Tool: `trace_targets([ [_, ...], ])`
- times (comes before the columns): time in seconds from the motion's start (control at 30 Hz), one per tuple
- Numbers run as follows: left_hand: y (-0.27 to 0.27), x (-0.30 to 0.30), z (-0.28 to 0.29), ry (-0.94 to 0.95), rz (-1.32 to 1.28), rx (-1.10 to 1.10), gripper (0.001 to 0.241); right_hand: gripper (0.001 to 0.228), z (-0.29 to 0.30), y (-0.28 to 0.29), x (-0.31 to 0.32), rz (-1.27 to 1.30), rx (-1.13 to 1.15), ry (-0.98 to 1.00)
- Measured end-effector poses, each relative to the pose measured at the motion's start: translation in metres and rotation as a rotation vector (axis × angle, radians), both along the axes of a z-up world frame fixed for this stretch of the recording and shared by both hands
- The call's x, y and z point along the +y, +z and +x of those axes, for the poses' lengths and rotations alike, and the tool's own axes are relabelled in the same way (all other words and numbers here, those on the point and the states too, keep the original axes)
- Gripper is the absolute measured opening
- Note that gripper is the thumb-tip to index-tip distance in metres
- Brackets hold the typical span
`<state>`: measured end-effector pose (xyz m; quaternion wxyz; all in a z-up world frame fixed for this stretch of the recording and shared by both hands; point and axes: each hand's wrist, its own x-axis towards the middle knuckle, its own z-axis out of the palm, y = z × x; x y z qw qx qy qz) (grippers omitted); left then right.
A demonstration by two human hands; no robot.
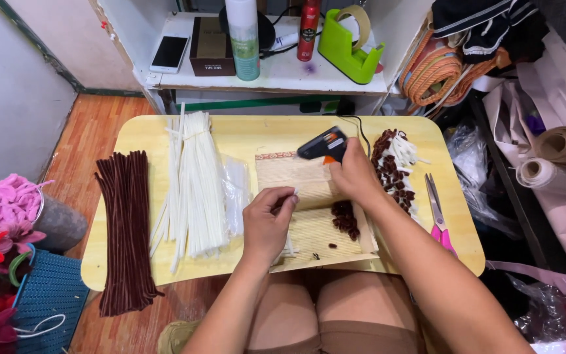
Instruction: The person is crafting a decorative item by repeatedly applying hot glue to the end of a white stick and attaching a small brown piece. They use a hot glue gun and scissors while working at a low table.
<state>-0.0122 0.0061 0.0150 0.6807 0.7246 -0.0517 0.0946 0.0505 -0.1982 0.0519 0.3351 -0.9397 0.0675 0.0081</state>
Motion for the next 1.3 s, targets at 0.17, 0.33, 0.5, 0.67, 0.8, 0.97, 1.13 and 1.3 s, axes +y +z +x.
trace_targets([
  [0.17, -0.003, 0.000, 0.002, 0.030, -0.024, 0.001, 0.011, 0.045, -0.018, -0.009, 0.002, 0.228, -0.124, -0.037],
  [0.33, 0.004, 0.002, 0.002, 0.044, 0.029, 0.004, 0.010, 0.049, -0.025, -0.017, 0.002, 0.283, -0.295, -0.006],
  [0.5, 0.003, 0.000, 0.001, 0.048, 0.058, 0.060, 0.012, 0.040, -0.025, -0.040, -0.003, 0.158, -0.366, 0.041],
  [0.67, 0.003, 0.000, 0.000, 0.057, 0.037, 0.051, 0.012, 0.035, -0.030, -0.031, 0.004, 0.195, -0.387, 0.021],
  [0.8, 0.001, 0.001, 0.001, 0.049, 0.022, 0.050, 0.012, 0.033, -0.028, -0.042, -0.004, 0.206, -0.359, 0.043],
  [0.97, -0.003, 0.000, 0.001, 0.048, -0.009, 0.037, 0.011, 0.033, -0.020, -0.066, -0.015, 0.226, -0.338, 0.050],
  [1.13, 0.000, 0.000, 0.000, 0.040, -0.015, 0.050, 0.011, 0.034, -0.018, -0.076, -0.021, 0.236, -0.318, 0.062],
  [1.3, -0.001, -0.001, 0.000, 0.040, -0.012, 0.046, 0.011, 0.033, -0.019, -0.071, -0.017, 0.217, -0.306, 0.064],
])
